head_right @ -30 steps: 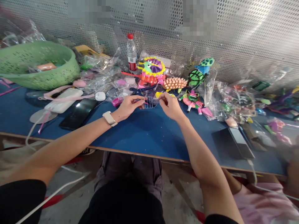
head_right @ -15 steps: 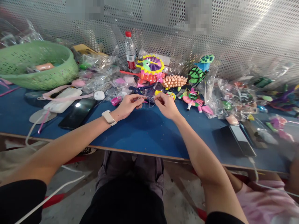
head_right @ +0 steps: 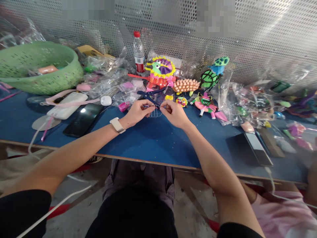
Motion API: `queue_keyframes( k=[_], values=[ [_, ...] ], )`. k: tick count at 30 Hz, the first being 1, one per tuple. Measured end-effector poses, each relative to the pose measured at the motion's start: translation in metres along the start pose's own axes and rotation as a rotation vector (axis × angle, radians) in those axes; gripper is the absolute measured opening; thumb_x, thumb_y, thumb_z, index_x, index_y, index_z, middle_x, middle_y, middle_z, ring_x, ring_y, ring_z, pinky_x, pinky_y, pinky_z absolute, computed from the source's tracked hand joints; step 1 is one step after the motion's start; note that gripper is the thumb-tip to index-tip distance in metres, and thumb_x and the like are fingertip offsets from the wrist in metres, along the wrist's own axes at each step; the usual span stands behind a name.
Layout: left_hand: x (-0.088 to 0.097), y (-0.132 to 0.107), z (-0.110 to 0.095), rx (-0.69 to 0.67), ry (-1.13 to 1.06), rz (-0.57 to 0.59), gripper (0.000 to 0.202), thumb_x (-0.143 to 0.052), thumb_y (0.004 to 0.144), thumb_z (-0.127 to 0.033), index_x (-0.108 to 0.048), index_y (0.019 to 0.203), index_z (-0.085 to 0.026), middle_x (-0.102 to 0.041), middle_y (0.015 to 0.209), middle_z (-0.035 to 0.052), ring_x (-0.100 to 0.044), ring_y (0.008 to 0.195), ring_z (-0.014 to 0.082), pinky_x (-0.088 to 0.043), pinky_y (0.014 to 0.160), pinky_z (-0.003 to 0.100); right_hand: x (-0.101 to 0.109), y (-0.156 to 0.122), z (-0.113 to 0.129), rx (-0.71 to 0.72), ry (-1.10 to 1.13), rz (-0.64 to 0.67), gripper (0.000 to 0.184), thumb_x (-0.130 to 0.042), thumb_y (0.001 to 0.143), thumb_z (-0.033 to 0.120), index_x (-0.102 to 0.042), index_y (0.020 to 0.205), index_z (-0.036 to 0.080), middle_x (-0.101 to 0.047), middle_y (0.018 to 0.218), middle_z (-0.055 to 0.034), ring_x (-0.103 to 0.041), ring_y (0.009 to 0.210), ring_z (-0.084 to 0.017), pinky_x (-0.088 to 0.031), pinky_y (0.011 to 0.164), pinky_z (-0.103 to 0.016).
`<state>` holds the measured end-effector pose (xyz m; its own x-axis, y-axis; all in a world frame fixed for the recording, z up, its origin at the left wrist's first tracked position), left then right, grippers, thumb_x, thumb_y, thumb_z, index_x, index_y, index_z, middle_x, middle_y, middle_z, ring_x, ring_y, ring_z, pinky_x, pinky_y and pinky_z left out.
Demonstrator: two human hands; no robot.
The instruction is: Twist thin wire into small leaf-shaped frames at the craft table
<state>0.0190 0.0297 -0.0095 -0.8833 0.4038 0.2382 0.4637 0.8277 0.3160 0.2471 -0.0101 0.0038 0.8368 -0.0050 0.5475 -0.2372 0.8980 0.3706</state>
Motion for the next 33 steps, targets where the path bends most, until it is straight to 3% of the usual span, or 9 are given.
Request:
queue_keyframes(
  k=[4, 9, 15, 25, 33],
  values=[
    [0.0008, -0.0007, -0.0024, -0.036, 0.045, -0.038, 0.019, -0.078, 0.102, -0.032, -0.074, 0.091, -0.018, -0.067, 0.072, -0.0004, -0.057, 0.059, 0.0116, -0.05, 0.06, 0.025, 0.0013, -0.0001, 0.001, 0.001, -0.031, -0.007, 0.021, -0.074, 0.106, 0.044, -0.071, 0.097, 0.024, -0.043, 0.065, 0.0071, -0.035, 0.06, -0.014, -0.028, 0.062, -0.035],
    [0.0018, 0.0002, 0.0004, -0.035, 0.028, -0.021, 0.017, -0.075, 0.103, -0.032, -0.074, 0.094, -0.018, -0.067, 0.074, 0.0008, -0.058, 0.062, 0.0128, -0.049, 0.061, 0.025, 0.002, 0.0004, -0.0006, -0.005, -0.003, -0.005, 0.022, -0.075, 0.106, 0.045, -0.072, 0.098, 0.025, -0.044, 0.065, 0.0071, -0.035, 0.06, -0.014, -0.03, 0.062, -0.035],
    [0.0021, 0.0022, 0.0054, -0.033, -0.047, 0.041, 0.025, -0.077, 0.106, -0.043, -0.074, 0.1, -0.019, -0.068, 0.076, 0.0016, -0.062, 0.069, 0.0148, -0.052, 0.067, 0.027, 0.0006, 0.0018, -0.0064, -0.024, 0.119, -0.011, 0.028, -0.077, 0.104, 0.051, -0.07, 0.097, 0.025, -0.055, 0.072, 0.0037, -0.041, 0.063, -0.014, -0.033, 0.062, -0.034],
    [0.0017, 0.0002, 0.0011, -0.009, -0.14, 0.176, 0.046, -0.087, 0.1, -0.063, -0.067, 0.102, -0.021, -0.066, 0.082, 0.0006, -0.062, 0.073, 0.015, -0.056, 0.071, 0.029, 0.0036, 0.0022, -0.006, -0.025, 0.184, 0.01, 0.027, -0.078, 0.101, 0.05, -0.068, 0.092, 0.026, -0.051, 0.066, 0.0054, -0.04, 0.06, -0.014, -0.031, 0.059, -0.033],
    [0.0008, 0.0002, -0.0008, 0.015, -0.18, 0.166, 0.051, -0.094, 0.094, -0.064, -0.069, 0.1, -0.02, -0.065, 0.077, -0.0005, -0.06, 0.068, 0.013, -0.055, 0.067, 0.029, 0.004, 0.0003, -0.0022, -0.006, 0.119, 0.006, 0.023, -0.078, 0.1, 0.045, -0.068, 0.091, 0.026, -0.047, 0.066, 0.0065, -0.034, 0.06, -0.014, -0.029, 0.06, -0.033]
  ],
)
Point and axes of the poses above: each hand's wrist, its own y-axis towards the middle knuckle, its own x-axis out of the back of the hand, z = x × y, the point moved 1 cm from there along y, towards the middle knuckle
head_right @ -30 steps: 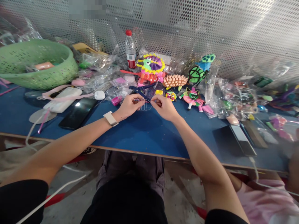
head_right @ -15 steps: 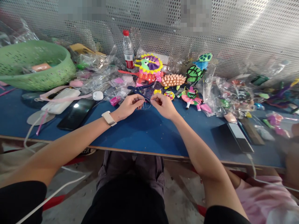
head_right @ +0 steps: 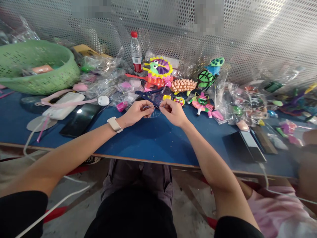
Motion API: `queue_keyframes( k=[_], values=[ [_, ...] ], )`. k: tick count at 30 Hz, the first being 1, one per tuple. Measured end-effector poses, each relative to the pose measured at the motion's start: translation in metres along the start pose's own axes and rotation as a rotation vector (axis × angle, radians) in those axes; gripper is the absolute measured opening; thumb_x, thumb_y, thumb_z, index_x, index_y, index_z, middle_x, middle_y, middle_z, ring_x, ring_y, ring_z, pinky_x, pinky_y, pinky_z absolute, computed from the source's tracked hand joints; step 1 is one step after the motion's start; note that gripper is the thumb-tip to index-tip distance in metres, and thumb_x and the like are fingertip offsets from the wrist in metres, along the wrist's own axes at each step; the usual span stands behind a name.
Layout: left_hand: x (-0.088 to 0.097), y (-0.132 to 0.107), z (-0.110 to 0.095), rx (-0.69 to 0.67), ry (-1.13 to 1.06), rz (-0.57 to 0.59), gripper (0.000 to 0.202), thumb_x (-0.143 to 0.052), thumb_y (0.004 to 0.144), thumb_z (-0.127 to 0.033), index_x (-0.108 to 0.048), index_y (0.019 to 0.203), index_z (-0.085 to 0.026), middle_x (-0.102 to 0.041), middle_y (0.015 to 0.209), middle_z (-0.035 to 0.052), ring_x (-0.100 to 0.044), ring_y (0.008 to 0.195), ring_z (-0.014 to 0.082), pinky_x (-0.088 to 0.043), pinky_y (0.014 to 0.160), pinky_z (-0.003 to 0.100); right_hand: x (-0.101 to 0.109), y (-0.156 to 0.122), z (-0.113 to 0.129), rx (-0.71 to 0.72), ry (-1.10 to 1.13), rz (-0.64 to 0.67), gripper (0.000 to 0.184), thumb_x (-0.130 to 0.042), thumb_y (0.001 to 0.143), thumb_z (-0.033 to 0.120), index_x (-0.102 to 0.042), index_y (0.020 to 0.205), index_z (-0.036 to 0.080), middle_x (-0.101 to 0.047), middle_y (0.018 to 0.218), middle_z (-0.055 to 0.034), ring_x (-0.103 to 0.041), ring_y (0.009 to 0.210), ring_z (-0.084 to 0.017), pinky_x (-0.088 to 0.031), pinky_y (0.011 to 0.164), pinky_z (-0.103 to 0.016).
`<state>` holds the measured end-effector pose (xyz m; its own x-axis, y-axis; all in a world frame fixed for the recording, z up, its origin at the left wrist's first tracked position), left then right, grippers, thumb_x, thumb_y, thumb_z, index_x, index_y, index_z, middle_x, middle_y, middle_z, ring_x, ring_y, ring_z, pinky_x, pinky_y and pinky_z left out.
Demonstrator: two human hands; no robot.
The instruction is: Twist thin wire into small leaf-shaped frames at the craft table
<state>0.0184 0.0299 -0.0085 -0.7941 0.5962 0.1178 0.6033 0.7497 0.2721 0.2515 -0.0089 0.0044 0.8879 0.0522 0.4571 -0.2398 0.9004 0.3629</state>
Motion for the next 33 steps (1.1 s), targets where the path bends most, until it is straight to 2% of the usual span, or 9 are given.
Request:
queue_keyframes(
  k=[5, 11, 15, 19, 26, 33],
  values=[
    [0.0, 0.0, 0.002, -0.028, 0.005, -0.007, 0.052, -0.095, 0.092, -0.065, -0.07, 0.099, -0.02, -0.068, 0.081, 0.0001, -0.064, 0.067, 0.0128, -0.055, 0.066, 0.029, 0.0, -0.001, 0.004, 0.002, -0.036, 0.003, 0.017, -0.074, 0.098, 0.039, -0.067, 0.091, 0.025, -0.046, 0.065, 0.0068, -0.034, 0.06, -0.014, -0.03, 0.06, -0.033],
    [-0.002, -0.001, 0.005, -0.024, 0.022, -0.013, 0.053, -0.096, 0.091, -0.067, -0.072, 0.102, -0.021, -0.071, 0.079, 0.0004, -0.064, 0.065, 0.0133, -0.056, 0.065, 0.029, -0.002, -0.002, 0.007, -0.002, -0.08, 0.009, 0.014, -0.073, 0.098, 0.038, -0.067, 0.093, 0.026, -0.052, 0.069, 0.005, -0.04, 0.062, -0.014, -0.035, 0.063, -0.034],
    [-0.001, 0.0, 0.004, -0.06, 0.065, -0.076, 0.045, -0.094, 0.096, -0.06, -0.076, 0.102, -0.019, -0.071, 0.077, 0.0011, -0.065, 0.066, 0.0147, -0.058, 0.066, 0.03, -0.005, -0.003, 0.007, 0.014, -0.125, -0.026, 0.015, -0.074, 0.099, 0.041, -0.069, 0.097, 0.027, -0.048, 0.066, 0.0061, -0.042, 0.062, -0.016, -0.038, 0.064, -0.034],
    [0.001, 0.001, 0.004, -0.089, 0.133, -0.149, 0.033, -0.09, 0.1, -0.049, -0.081, 0.105, -0.018, -0.075, 0.08, 0.0036, -0.069, 0.07, 0.0165, -0.06, 0.069, 0.032, -0.008, -0.003, 0.009, 0.028, -0.175, -0.087, 0.016, -0.074, 0.101, 0.042, -0.07, 0.099, 0.027, -0.051, 0.065, 0.0059, -0.044, 0.061, -0.016, -0.043, 0.068, -0.036],
    [0.005, 0.002, 0.006, -0.094, 0.191, -0.225, 0.027, -0.083, 0.105, -0.044, -0.085, 0.111, -0.018, -0.077, 0.076, 0.0036, -0.07, 0.068, 0.0174, -0.057, 0.067, 0.03, 0.002, -0.002, 0.008, 0.063, -0.226, -0.14, 0.017, -0.076, 0.101, 0.042, -0.075, 0.095, 0.026, -0.077, 0.087, -0.0047, -0.065, 0.076, -0.022, -0.053, 0.079, -0.04],
    [0.005, 0.001, 0.005, -0.088, 0.164, -0.247, 0.022, -0.082, 0.105, -0.039, -0.085, 0.113, -0.019, -0.078, 0.079, 0.0039, -0.07, 0.069, 0.017, -0.059, 0.068, 0.03, 0.007, -0.003, 0.005, 0.069, -0.246, -0.165, 0.016, -0.077, 0.102, 0.04, -0.088, 0.098, 0.029, -0.089, 0.099, -0.006, -0.075, 0.08, -0.025, -0.06, 0.083, -0.045]
  ],
)
Point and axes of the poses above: each hand's wrist, its own y-axis towards the middle knuckle, its own x-axis out of the back of the hand, z = x × y, the point moved 1 cm from there along y, towards the middle knuckle
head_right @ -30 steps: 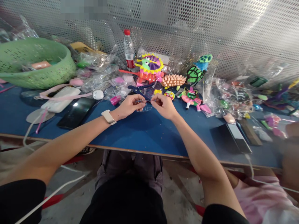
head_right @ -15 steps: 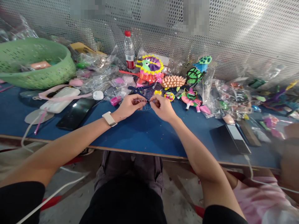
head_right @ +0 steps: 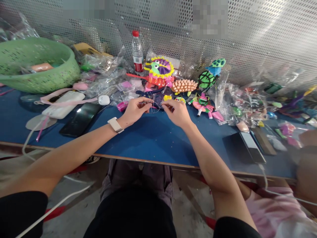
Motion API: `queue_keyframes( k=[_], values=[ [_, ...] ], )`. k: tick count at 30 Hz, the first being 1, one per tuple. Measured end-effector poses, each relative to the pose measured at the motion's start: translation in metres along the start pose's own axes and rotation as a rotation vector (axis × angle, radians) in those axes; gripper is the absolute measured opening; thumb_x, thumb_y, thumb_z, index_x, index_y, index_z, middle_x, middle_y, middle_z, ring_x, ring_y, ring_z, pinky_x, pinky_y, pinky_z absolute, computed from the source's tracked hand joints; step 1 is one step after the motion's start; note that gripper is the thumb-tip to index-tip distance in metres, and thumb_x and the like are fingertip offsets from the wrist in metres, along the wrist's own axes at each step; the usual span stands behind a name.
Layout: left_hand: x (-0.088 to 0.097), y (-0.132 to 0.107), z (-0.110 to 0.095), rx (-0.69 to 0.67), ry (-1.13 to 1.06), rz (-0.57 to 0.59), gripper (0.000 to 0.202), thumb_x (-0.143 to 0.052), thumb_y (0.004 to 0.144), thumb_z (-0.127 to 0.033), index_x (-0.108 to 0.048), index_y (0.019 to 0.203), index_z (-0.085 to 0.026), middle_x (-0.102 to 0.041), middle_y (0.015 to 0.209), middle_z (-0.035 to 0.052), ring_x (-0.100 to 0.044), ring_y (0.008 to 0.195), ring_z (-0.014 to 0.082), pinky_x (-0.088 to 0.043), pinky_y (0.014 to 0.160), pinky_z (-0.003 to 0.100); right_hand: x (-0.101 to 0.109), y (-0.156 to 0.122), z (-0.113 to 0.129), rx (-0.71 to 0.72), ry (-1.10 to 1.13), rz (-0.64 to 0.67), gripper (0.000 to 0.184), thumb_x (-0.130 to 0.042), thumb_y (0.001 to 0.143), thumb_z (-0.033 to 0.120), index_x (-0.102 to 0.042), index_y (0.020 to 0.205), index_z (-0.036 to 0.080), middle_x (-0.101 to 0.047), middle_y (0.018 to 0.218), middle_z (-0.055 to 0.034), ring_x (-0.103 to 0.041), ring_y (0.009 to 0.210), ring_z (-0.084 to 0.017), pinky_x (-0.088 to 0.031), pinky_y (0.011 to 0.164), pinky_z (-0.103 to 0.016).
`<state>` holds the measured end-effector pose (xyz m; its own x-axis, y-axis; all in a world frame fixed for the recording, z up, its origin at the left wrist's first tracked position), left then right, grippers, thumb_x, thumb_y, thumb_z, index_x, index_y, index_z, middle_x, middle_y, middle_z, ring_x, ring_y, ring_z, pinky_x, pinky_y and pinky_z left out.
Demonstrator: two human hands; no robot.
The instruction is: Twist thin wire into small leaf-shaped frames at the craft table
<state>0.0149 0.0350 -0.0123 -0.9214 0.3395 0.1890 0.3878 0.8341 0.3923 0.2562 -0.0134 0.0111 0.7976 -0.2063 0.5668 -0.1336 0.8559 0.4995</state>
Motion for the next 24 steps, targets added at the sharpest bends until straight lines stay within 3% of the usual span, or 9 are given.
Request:
queue_keyframes(
  k=[9, 14, 17, 21, 24],
  values=[
    [0.001, 0.0, -0.001, -0.002, -0.008, 0.032, 0.021, -0.081, 0.104, -0.039, -0.086, 0.112, -0.02, -0.073, 0.072, 0.0024, -0.065, 0.064, 0.0155, -0.051, 0.061, 0.028, -0.001, -0.002, 0.0, -0.062, 0.058, 0.018, 0.012, -0.085, 0.099, 0.042, -0.094, 0.095, 0.034, -0.094, 0.11, -0.0048, -0.088, 0.105, -0.035, -0.069, 0.101, -0.058],
    [0.002, 0.001, -0.003, -0.003, -0.043, 0.103, 0.031, -0.087, 0.101, -0.048, -0.087, 0.113, -0.02, -0.071, 0.072, 0.0014, -0.062, 0.064, 0.0153, -0.051, 0.062, 0.029, -0.003, 0.0, 0.0, -0.148, 0.257, 0.093, 0.027, -0.091, 0.094, 0.056, -0.094, 0.097, 0.03, -0.093, 0.106, -0.0084, -0.087, 0.095, -0.03, -0.071, 0.086, -0.049],
    [0.002, 0.003, 0.0, 0.02, -0.103, 0.08, 0.04, -0.093, 0.096, -0.056, -0.083, 0.112, -0.02, -0.073, 0.077, 0.0016, -0.065, 0.068, 0.0159, -0.056, 0.067, 0.031, -0.005, 0.001, 0.0, -0.255, 0.464, 0.158, 0.043, -0.097, 0.086, 0.068, -0.092, 0.098, 0.027, -0.091, 0.103, -0.0093, -0.086, 0.089, -0.026, -0.071, 0.078, -0.042],
    [0.001, 0.006, 0.006, 0.021, -0.272, 0.045, 0.053, -0.101, 0.086, -0.065, -0.073, 0.1, -0.022, -0.073, 0.083, 0.0015, -0.068, 0.073, 0.0154, -0.06, 0.074, 0.033, -0.011, 0.001, -0.004, -0.374, 0.667, 0.168, 0.059, -0.099, 0.078, 0.079, -0.084, 0.098, 0.026, -0.089, 0.1, -0.0078, -0.087, 0.092, -0.025, -0.073, 0.081, -0.039],
    [0.001, 0.007, 0.007, 0.043, -0.327, 0.075, 0.053, -0.097, 0.09, -0.068, -0.07, 0.094, -0.022, -0.073, 0.084, 0.0018, -0.07, 0.077, 0.0156, -0.062, 0.076, 0.033, -0.017, 0.0, -0.008, -0.4, 0.72, 0.165, 0.061, -0.095, 0.083, 0.082, -0.077, 0.1, 0.027, -0.088, 0.102, -0.0066, -0.087, 0.095, -0.024, -0.073, 0.082, -0.038]
  ],
)
Point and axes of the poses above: each hand's wrist, its own y-axis towards the middle knuckle, its own x-axis out of the back of the hand, z = x × y, the point moved 1 cm from there along y, towards the middle knuckle
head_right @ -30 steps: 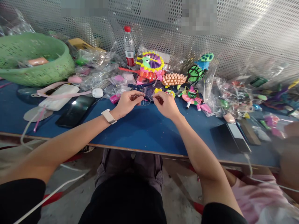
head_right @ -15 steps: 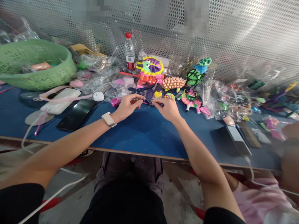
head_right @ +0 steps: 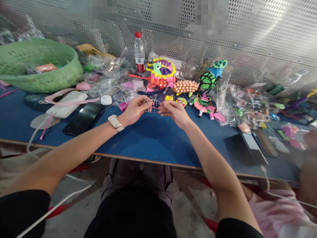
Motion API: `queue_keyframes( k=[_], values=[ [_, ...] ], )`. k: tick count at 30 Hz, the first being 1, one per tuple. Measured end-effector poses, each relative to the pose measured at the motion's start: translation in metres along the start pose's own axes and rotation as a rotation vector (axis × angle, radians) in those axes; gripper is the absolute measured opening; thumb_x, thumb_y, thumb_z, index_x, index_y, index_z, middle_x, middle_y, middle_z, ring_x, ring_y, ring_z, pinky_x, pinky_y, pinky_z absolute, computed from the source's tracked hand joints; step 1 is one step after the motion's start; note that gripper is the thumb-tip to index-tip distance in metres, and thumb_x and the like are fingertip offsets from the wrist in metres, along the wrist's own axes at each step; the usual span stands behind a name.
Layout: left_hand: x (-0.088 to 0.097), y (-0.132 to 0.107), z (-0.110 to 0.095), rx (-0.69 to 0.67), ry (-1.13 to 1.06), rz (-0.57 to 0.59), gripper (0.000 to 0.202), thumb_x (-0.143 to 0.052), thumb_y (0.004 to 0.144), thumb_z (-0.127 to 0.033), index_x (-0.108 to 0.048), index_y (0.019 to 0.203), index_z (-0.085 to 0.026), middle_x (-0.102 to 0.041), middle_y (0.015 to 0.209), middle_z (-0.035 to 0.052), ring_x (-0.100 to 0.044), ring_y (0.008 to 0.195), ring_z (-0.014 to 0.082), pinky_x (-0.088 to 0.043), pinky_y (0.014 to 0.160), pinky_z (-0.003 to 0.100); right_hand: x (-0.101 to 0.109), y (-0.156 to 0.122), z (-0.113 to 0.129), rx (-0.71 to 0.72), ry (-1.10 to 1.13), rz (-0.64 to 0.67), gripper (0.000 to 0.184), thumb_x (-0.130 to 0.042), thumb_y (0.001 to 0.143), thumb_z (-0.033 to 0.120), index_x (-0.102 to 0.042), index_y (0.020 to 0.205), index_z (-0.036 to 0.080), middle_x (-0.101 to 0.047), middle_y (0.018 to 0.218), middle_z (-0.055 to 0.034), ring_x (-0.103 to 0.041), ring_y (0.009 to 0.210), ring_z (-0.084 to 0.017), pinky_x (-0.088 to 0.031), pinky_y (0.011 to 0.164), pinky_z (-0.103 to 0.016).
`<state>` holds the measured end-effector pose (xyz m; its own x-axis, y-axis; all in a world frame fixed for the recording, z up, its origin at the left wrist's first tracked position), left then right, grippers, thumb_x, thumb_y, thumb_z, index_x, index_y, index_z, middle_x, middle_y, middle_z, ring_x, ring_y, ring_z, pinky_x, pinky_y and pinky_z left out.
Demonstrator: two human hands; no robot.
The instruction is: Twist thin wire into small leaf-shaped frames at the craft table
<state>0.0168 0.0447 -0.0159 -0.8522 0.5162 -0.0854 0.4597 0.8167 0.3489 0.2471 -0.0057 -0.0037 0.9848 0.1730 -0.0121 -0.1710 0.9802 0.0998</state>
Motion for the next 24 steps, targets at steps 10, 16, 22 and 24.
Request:
queue_keyframes(
  k=[10, 16, 22, 24],
  values=[
    [-0.007, -0.004, -0.007, 0.017, 0.079, 0.053, 0.051, -0.098, 0.092, -0.062, -0.073, 0.094, -0.019, -0.075, 0.086, 0.004, -0.07, 0.077, 0.0157, -0.06, 0.077, 0.033, -0.022, -0.004, -0.009, 0.054, 0.061, -0.018, 0.056, -0.1, 0.081, 0.077, -0.08, 0.101, 0.029, -0.085, 0.099, -0.0031, -0.083, 0.094, -0.023, -0.072, 0.086, -0.04],
    [-0.008, -0.005, -0.006, 0.048, 0.003, 0.119, 0.046, -0.1, 0.09, -0.056, -0.075, 0.096, -0.018, -0.078, 0.085, 0.0032, -0.075, 0.079, 0.0166, -0.064, 0.079, 0.034, -0.028, -0.007, -0.011, 0.006, 0.091, -0.053, 0.049, -0.098, 0.087, 0.071, -0.078, 0.096, 0.027, -0.08, 0.092, -0.0022, -0.076, 0.087, -0.02, -0.068, 0.082, -0.037],
    [-0.004, -0.005, -0.005, 0.112, -0.159, 0.117, 0.044, -0.106, 0.085, -0.05, -0.08, 0.101, -0.019, -0.081, 0.093, 0.004, -0.079, 0.088, 0.0192, -0.068, 0.086, 0.037, -0.029, -0.007, -0.01, -0.054, 0.179, -0.066, 0.046, -0.095, 0.092, 0.07, -0.079, 0.101, 0.028, -0.08, 0.096, -0.0027, -0.075, 0.091, -0.021, -0.067, 0.084, -0.037],
    [-0.004, -0.004, -0.005, 0.11, -0.161, 0.112, 0.047, -0.108, 0.082, -0.052, -0.08, 0.099, -0.018, -0.08, 0.092, 0.0036, -0.078, 0.088, 0.0189, -0.068, 0.088, 0.037, -0.03, -0.008, -0.008, -0.076, 0.195, -0.05, 0.048, -0.096, 0.09, 0.073, -0.08, 0.101, 0.028, -0.08, 0.097, -0.0029, -0.075, 0.092, -0.021, -0.067, 0.083, -0.036]
  ],
)
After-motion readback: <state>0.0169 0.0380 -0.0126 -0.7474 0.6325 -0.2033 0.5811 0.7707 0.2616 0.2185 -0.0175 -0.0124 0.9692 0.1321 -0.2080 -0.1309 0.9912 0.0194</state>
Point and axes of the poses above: each hand's wrist, its own y-axis towards the middle knuckle, its own x-axis out of the back of the hand, z = x × y, the point moved 1 cm from there along y, towards the middle knuckle
